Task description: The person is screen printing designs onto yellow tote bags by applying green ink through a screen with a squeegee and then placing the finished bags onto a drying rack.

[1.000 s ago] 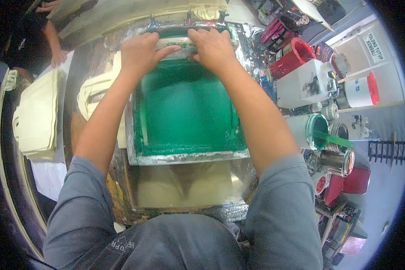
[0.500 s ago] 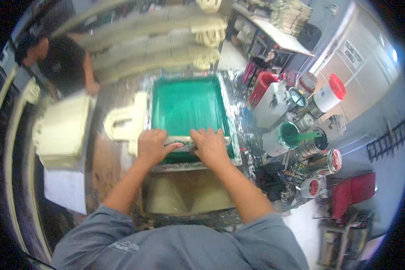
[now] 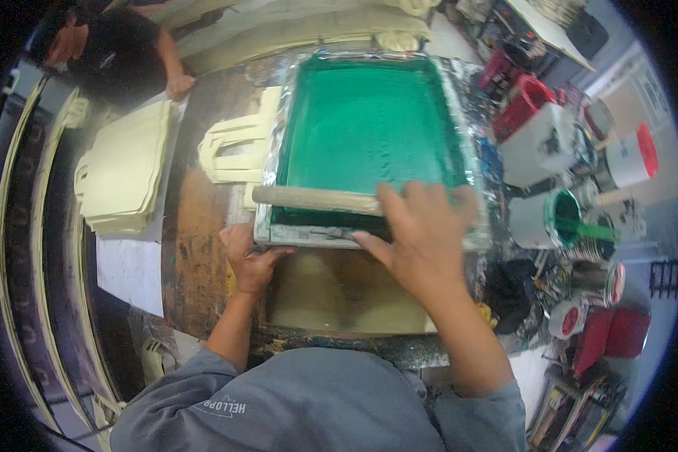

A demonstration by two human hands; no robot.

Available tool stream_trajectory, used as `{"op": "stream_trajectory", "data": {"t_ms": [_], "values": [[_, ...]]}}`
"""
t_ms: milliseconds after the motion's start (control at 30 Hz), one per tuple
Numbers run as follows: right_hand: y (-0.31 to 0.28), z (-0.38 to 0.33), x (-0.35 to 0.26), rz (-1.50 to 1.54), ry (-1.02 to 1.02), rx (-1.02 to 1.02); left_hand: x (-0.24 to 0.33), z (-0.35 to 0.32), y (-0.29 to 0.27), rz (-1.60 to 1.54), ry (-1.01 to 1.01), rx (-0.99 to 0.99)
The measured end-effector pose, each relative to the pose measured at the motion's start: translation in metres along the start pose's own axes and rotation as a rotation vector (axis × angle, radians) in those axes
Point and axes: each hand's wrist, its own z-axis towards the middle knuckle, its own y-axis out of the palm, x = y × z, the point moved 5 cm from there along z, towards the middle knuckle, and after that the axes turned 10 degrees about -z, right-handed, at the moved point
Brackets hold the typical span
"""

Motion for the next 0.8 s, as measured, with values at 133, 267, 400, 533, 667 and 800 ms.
{"op": "stream_trajectory", "data": {"t_ms": [133,267,400,533,667,800], "values": [[-0.047,0.058,0.014,-0.24,-0.042,0.341,0.054,0.071,-0.014,-0.611,-0.195,0.192],[-0.08,0.134,0.032,-0.279,-0.044,0.338,0.037,0.103,-0.01,-0.56,0.013,0.288],[-0.097,0.162,0.022,-0.185,-0.071,0.413,-0.032,0.047,0.024,0.288,-0.331,0.041],[-0.094,0.179,0.046,-0.072,-0.055,0.394,-0.069,0.056,0.03,0.27,-0.388,0.05],[-0.095,0.185,0.052,-0.092,-0.063,0.387,-0.067,0.101,-0.006,0.076,-0.224,0.275],[-0.11,0.196,0.046,-0.129,-0.054,0.214,-0.101,0.188,-0.088,-0.076,-0.266,0.101]]}}
